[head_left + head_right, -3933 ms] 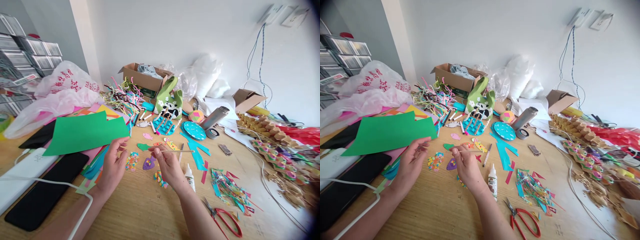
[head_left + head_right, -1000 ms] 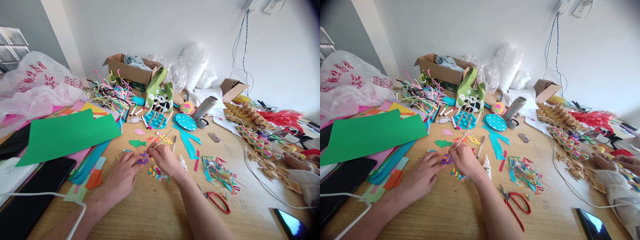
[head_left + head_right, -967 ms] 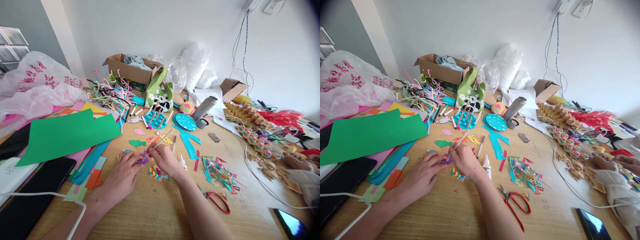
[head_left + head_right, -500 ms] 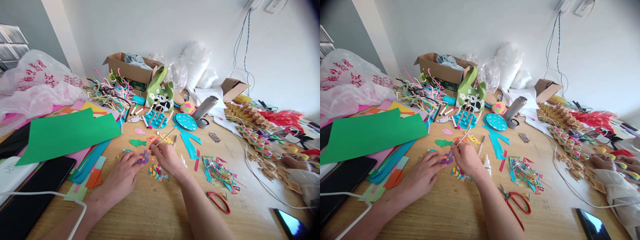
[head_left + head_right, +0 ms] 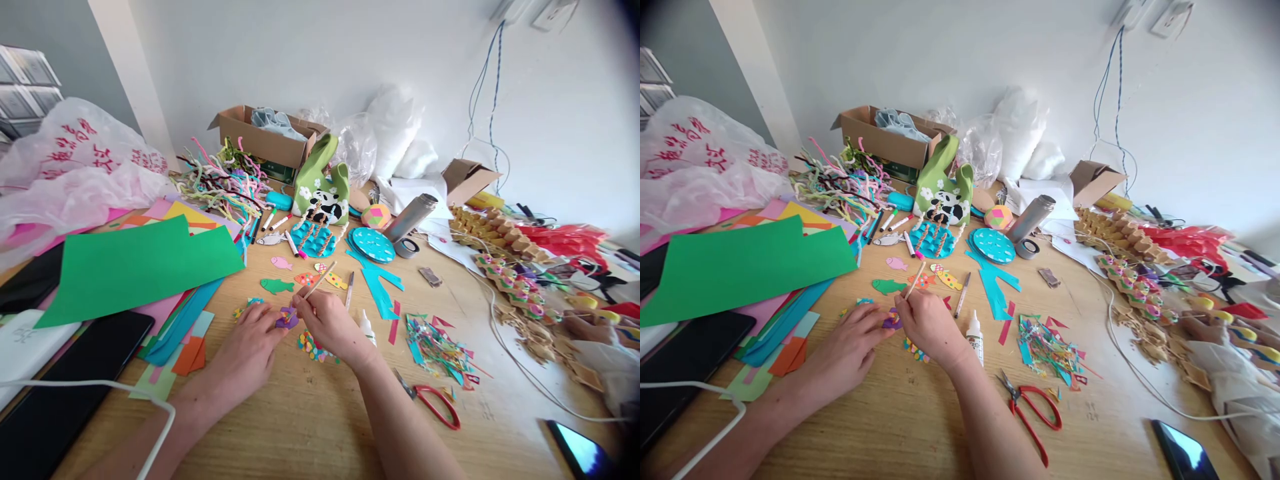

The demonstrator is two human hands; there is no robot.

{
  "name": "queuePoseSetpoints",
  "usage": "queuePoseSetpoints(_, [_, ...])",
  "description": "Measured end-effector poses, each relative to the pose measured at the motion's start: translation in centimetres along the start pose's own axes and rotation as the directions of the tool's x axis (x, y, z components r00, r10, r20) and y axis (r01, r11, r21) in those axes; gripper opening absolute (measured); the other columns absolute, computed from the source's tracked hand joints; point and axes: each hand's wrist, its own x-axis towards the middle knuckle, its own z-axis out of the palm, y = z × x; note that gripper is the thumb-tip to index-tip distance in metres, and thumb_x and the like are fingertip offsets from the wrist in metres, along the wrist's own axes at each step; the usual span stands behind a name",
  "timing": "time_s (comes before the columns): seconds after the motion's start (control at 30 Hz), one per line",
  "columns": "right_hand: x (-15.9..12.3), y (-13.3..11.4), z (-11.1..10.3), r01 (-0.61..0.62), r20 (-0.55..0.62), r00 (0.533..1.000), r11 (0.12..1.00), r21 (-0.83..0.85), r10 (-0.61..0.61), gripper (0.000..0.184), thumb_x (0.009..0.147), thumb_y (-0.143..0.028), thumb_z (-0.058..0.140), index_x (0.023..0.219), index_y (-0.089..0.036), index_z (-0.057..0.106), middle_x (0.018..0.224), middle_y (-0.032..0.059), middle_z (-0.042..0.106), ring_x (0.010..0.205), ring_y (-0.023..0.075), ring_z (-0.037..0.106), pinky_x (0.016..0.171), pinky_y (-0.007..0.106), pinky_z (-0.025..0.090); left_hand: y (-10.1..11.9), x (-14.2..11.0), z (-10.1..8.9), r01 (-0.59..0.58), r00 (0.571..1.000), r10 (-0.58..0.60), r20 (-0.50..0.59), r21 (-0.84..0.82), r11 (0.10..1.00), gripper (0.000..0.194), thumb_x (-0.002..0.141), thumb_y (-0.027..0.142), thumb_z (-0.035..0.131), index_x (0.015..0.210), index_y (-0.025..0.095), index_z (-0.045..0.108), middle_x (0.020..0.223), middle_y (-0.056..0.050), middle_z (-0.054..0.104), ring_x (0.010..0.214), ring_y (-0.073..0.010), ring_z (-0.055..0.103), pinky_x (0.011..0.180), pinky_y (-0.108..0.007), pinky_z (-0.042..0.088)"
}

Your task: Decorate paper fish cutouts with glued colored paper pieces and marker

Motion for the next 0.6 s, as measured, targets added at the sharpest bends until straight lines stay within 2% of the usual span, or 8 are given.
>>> queuePoseSetpoints(0.1, [0.1, -0.1, 0.1, 0.014, -0.007, 1.000, 1.000, -0.006, -0.014, 0.029, 0.100, -0.023, 0.041, 0.074, -0.020, 0.053, 0.070, 0.0020, 0.064, 0.064, 0.0140, 0.061, 0.061, 0.023, 0.038, 0.0, 0.0, 0.0, 0.006, 1.000, -0.006, 0.003, 0.001, 1.000, 0.048, 0.080, 0.000, 0.050, 0.120, 0.020, 0.068, 0.130, -0.009, 0.064, 0.128, -0.0291, 0.045, 0.114, -0.052, 0.036])
queuePoseSetpoints(0.33, [0.0, -0.4, -0.5, -0.050, -0.045, 0.998, 0.998, -0.029, 0.049, 0.030, 0.101, -0.025, 0.042, 0.074, -0.020, 0.053, 0.068, 0.0022, 0.064, 0.064, 0.0153, 0.061, 0.061, 0.024, 0.038, 0.1, 0.0, -0.2, 0.000, 1.000, 0.000, 0.025, 0.009, 1.000, 0.050, 0.079, -0.002, 0.048, 0.121, 0.016, 0.067, 0.132, -0.009, 0.063, 0.129, -0.0305, 0.043, 0.114, -0.052, 0.036])
queuePoseSetpoints(0.4, [0.0, -0.3, -0.6, -0.040, -0.073, 0.997, 0.998, -0.042, 0.037, 0.032, 0.101, -0.026, 0.040, 0.072, -0.020, 0.051, 0.067, 0.0017, 0.062, 0.064, 0.0154, 0.060, 0.063, 0.025, 0.038, 0.1, 0.0, -0.1, -0.004, 1.000, 0.004, 0.016, 0.006, 1.000, 0.050, 0.079, -0.002, 0.047, 0.120, 0.016, 0.068, 0.131, -0.008, 0.063, 0.128, -0.0306, 0.044, 0.113, -0.053, 0.037])
queuePoseSetpoints(0.5, [0.1, -0.1, -1.0, -0.014, -0.139, 0.990, 0.996, -0.091, 0.002, 0.034, 0.102, -0.027, 0.037, 0.070, -0.021, 0.048, 0.077, 0.0045, 0.062, 0.073, 0.0168, 0.060, 0.068, 0.025, 0.040, 0.0, 0.0, 0.2, -0.012, 1.000, 0.012, -0.009, -0.008, 1.000, 0.048, 0.079, -0.002, 0.047, 0.118, 0.015, 0.068, 0.127, -0.009, 0.064, 0.126, -0.0292, 0.045, 0.112, -0.050, 0.039])
queuePoseSetpoints(0.6, [0.2, 0.1, -1.1, -0.104, -0.086, 0.992, 0.986, -0.128, 0.093, 0.030, 0.103, -0.023, 0.034, 0.078, -0.020, 0.050, 0.084, 0.0063, 0.065, 0.076, 0.0171, 0.062, 0.067, 0.025, 0.039, -0.2, 0.0, 0.6, -0.004, 0.999, 0.003, -0.043, -0.025, 1.000, 0.048, 0.080, -0.001, 0.048, 0.121, 0.015, 0.066, 0.125, -0.009, 0.064, 0.125, -0.0276, 0.046, 0.111, -0.049, 0.041])
